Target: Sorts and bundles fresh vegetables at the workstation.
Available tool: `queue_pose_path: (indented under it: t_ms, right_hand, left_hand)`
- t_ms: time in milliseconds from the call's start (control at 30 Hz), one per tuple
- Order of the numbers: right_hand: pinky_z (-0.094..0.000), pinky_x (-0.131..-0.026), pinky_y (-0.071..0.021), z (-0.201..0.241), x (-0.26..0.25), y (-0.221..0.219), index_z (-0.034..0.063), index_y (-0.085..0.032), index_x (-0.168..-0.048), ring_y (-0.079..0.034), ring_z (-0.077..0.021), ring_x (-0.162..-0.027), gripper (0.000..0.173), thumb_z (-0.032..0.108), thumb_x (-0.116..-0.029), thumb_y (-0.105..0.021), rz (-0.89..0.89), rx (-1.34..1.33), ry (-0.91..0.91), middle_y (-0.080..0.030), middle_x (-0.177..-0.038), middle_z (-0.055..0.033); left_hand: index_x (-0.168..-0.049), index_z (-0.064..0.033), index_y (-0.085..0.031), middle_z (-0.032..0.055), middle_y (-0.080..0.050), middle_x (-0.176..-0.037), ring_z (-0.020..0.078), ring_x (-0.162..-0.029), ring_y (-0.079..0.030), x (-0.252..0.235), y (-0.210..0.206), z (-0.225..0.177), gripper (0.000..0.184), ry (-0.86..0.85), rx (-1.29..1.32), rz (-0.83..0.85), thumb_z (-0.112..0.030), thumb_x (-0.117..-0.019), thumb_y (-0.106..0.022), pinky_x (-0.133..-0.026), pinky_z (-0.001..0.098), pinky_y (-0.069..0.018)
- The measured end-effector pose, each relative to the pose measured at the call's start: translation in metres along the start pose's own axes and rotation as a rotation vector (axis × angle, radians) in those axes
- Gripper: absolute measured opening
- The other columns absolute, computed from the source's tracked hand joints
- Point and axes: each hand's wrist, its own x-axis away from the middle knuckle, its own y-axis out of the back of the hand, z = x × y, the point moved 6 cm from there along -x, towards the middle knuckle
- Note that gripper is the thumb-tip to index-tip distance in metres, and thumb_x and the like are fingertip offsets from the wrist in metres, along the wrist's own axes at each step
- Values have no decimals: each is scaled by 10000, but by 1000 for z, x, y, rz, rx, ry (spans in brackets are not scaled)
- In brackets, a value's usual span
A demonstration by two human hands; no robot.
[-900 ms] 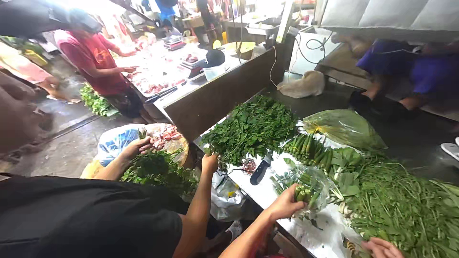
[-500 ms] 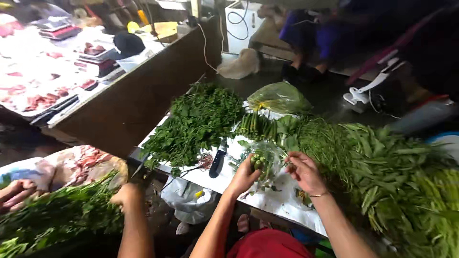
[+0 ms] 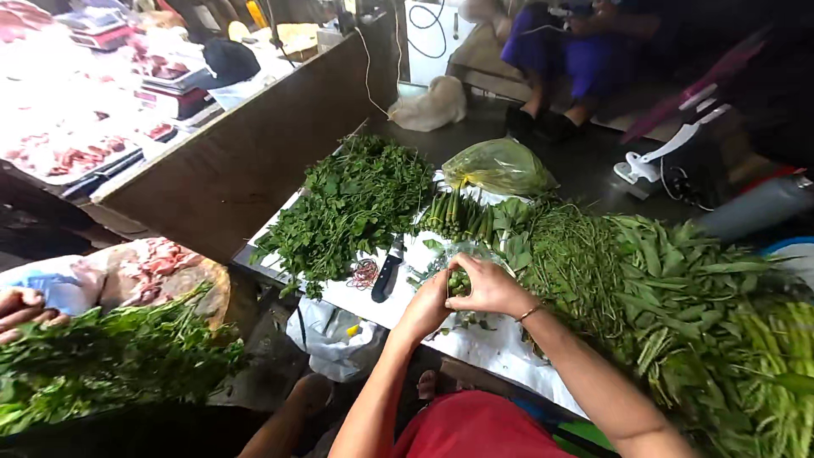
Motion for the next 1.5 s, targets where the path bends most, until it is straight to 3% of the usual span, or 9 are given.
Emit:
queue_pose_path:
  t_ms: [167,300,500,667,833,1033,1233,1367,1500]
  right_hand:
    - [-531,-983,-513,-22,-8,-21,0,-604,-1295,-668,-333,-1102,566,435,-946,-693,80,-183,0,-678,-1189,-212]
    - [-418,-894,-543,-19,16,-38,-39,-733,-920,-699,-256,-903,398,248,-1068,-499,-77,-173,390,-718,-917,-162]
    - [-539,-1200,-339,29,74,-34,48,-662,-738,-718,-215,-984,342,223,-1016,-565,-360,-409,907,-715,-800,-82]
    - [-443,-1062,-519,18,74,-34,165,-789,-1021,-725,-185,-999,280,216,-1017,-513,-398,-1405,715,-768,-1001,-39]
    - [-208,-734,-613,3,56,-45,141,-707,-1276,-739,-118,-1032,460,-78,-954,-462,-481,-1996,342,-721,-1287,-48]
    - [-307,-913,-599,-8,34,-40,-38,-630,-1318,-683,-190,-1172,506,67,-850,-790,-509,-1502,342,-666,-1347,-135]
    - [-302,-864,-601,14,27,-23,15,-674,-1325,-699,-187,-1064,511,254,-886,-777,-428,-558,284,-688,-1256,-161]
    - [-303,-808,-573,20,24,-25,27,-750,-1186,-687,-184,-903,340,239,-923,-718,-358,-384,279,-711,-1130,-153]
    - [-394,-918,-548,15,19,-46,10,-730,-1047,-678,-239,-1029,247,194,-891,-675,-207,-323,270,-699,-1112,-160]
  left_hand:
    - [-1369,77,-494,229,-651,-1228,311,-1166,-644,6,6,11,490,13,69,-98,-110,-948,-662,-1051,460,-494]
    - [-1355,62,-483,181,-683,-1128,230,-1026,-690,7,19,26,454,-10,178,-180,-74,-939,-604,-938,403,-560]
    - [-1284,50,-525,68,-687,-1071,100,-982,-678,14,23,30,397,-78,591,-231,-78,-926,-637,-907,310,-573]
    - [-1252,30,-493,68,-694,-1028,144,-947,-690,21,23,14,362,-65,901,-325,-2,-911,-610,-876,338,-587]
    - [-1289,65,-478,65,-684,-1056,124,-969,-685,30,32,-11,417,-180,769,-350,-15,-905,-621,-888,325,-586]
    - [-1458,33,-414,179,-670,-1171,213,-1025,-688,35,32,-14,575,-68,128,-283,-102,-948,-644,-930,384,-570]
    - [-1549,53,-281,222,-669,-1208,323,-1134,-670,38,18,-1,697,15,-158,-152,-122,-963,-615,-1013,479,-523]
    - [-1569,52,-231,243,-656,-1243,325,-1144,-671,40,7,4,739,43,-115,-102,-74,-949,-613,-1023,469,-516]
    - [-1602,23,-148,229,-667,-1240,326,-1137,-678,44,-13,13,812,114,-93,32,-80,-955,-628,-1026,494,-514]
